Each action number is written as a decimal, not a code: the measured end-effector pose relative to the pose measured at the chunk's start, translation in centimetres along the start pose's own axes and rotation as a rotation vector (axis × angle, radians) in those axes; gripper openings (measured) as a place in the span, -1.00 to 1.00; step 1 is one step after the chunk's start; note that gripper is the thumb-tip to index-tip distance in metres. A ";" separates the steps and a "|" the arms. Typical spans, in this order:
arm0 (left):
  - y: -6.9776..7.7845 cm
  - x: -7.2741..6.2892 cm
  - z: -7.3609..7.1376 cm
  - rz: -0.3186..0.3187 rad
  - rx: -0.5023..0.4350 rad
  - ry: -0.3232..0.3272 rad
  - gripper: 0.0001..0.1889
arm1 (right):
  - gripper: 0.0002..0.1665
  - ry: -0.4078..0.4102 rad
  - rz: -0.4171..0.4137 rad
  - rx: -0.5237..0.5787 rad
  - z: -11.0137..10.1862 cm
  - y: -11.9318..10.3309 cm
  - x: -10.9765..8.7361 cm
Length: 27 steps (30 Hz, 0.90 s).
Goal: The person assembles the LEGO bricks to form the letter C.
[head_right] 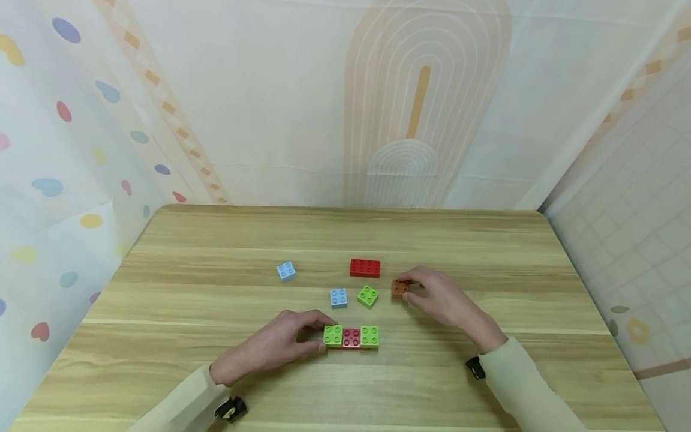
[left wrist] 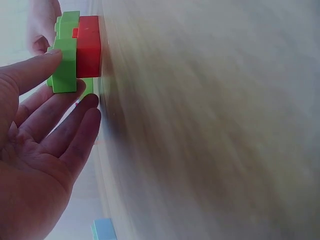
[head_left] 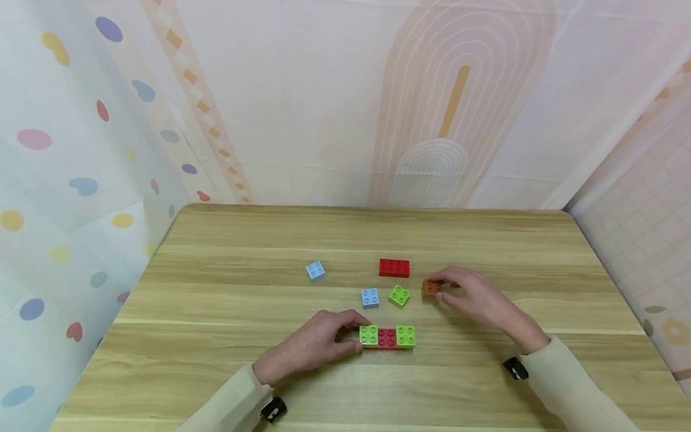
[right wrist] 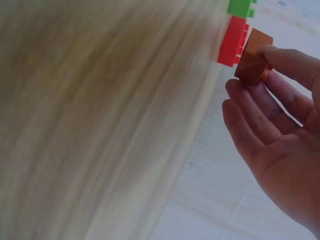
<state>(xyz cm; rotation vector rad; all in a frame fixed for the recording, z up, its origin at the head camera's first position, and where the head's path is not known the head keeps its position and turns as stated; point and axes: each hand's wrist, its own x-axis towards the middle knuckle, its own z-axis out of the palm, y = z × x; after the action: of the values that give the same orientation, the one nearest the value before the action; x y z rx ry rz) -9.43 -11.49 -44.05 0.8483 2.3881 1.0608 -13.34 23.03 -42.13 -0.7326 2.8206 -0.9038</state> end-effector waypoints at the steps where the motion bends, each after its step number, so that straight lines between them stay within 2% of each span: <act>1: 0.0 0.0 0.0 0.001 0.000 -0.001 -0.65 | -0.61 0.007 0.001 0.007 0.0 -0.1 -0.1; 9: 0.1 0.0 0.0 0.008 -0.010 -0.004 -0.65 | -0.59 0.047 0.004 0.050 -0.1 -0.8 -1.1; 27: 0.0 0.0 0.0 0.009 -0.019 -0.004 -0.65 | -0.60 0.124 -0.087 0.071 0.1 -3.1 -2.0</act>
<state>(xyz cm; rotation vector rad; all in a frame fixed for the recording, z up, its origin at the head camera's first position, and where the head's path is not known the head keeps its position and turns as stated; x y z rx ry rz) -9.46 -11.46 -44.08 0.8548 2.3695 1.0831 -10.31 21.74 -40.56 -0.8235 2.8640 -1.0940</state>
